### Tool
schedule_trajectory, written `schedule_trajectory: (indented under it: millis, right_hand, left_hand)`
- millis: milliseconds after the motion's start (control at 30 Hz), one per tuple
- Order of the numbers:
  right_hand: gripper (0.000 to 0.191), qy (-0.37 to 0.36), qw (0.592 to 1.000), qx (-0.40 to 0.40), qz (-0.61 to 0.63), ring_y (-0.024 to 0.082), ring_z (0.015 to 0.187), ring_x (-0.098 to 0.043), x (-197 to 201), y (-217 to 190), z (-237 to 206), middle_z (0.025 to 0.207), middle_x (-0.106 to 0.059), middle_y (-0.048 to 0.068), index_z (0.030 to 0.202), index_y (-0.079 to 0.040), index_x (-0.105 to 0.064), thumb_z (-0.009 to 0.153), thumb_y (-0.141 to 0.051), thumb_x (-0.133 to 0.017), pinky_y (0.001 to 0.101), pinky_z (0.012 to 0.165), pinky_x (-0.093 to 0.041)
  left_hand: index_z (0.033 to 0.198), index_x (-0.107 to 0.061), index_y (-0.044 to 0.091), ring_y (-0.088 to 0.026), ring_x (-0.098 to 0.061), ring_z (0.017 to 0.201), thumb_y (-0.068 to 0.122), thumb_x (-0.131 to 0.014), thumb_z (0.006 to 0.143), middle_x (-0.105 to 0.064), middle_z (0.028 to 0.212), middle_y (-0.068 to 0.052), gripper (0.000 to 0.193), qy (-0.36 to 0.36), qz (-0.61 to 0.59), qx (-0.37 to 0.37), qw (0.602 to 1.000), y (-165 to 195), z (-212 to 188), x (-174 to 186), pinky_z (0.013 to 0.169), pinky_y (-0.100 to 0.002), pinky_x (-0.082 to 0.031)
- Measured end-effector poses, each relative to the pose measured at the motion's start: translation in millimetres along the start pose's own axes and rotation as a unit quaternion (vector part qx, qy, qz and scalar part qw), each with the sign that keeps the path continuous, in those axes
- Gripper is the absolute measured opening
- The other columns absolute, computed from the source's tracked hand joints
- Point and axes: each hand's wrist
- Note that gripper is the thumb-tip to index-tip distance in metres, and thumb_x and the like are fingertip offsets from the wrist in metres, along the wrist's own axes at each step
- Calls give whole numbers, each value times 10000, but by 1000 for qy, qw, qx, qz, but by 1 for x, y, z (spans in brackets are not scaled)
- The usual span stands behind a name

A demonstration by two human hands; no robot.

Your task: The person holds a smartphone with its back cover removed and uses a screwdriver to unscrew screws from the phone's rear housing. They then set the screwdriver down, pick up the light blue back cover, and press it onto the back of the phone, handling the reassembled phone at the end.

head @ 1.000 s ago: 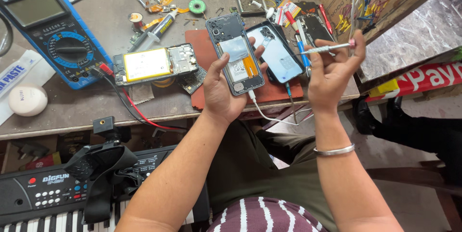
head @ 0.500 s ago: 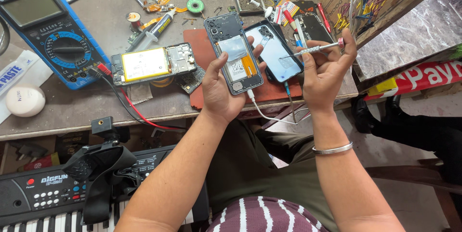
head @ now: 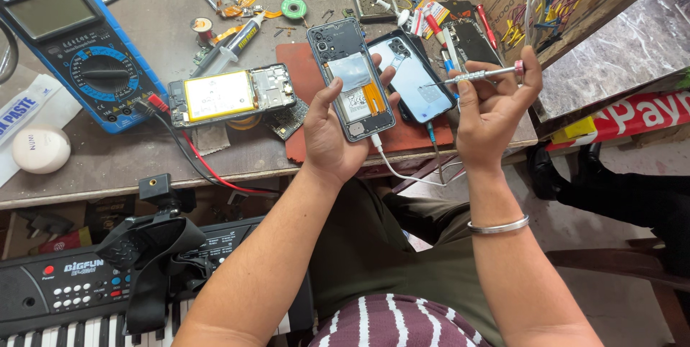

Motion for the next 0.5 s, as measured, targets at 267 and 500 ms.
schedule_trajectory:
  millis: [267,500]
  right_hand:
    - [809,21,998,4,62,222,1056,-683,-9,-21,-18,1253,-587,163,1672,-192,-27,1222,77,-644,317,983,-593]
    - [845,-3,997,-22,80,218,1010,-695,-27,-48,-30,1240,-579,163,1664,-178,-22,1168,45,-670,350,971,-656]
  left_hand:
    - [1603,-337,55,-338,-506,1424,312,-555,1022,-502,1529,-171,672,-6,-1,-2,1000,0,-1,0,1164,-519,-470]
    - [1600,-342,40,-337,-507,1426,307,-557,1030,-500,1535,-174,665,-8,3,-5,1000,-1,0,2,1157,-520,-477]
Point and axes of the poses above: each hand's wrist, its own z-axis towards the middle knuckle, its own x-axis out of the back of the hand, y = z × x
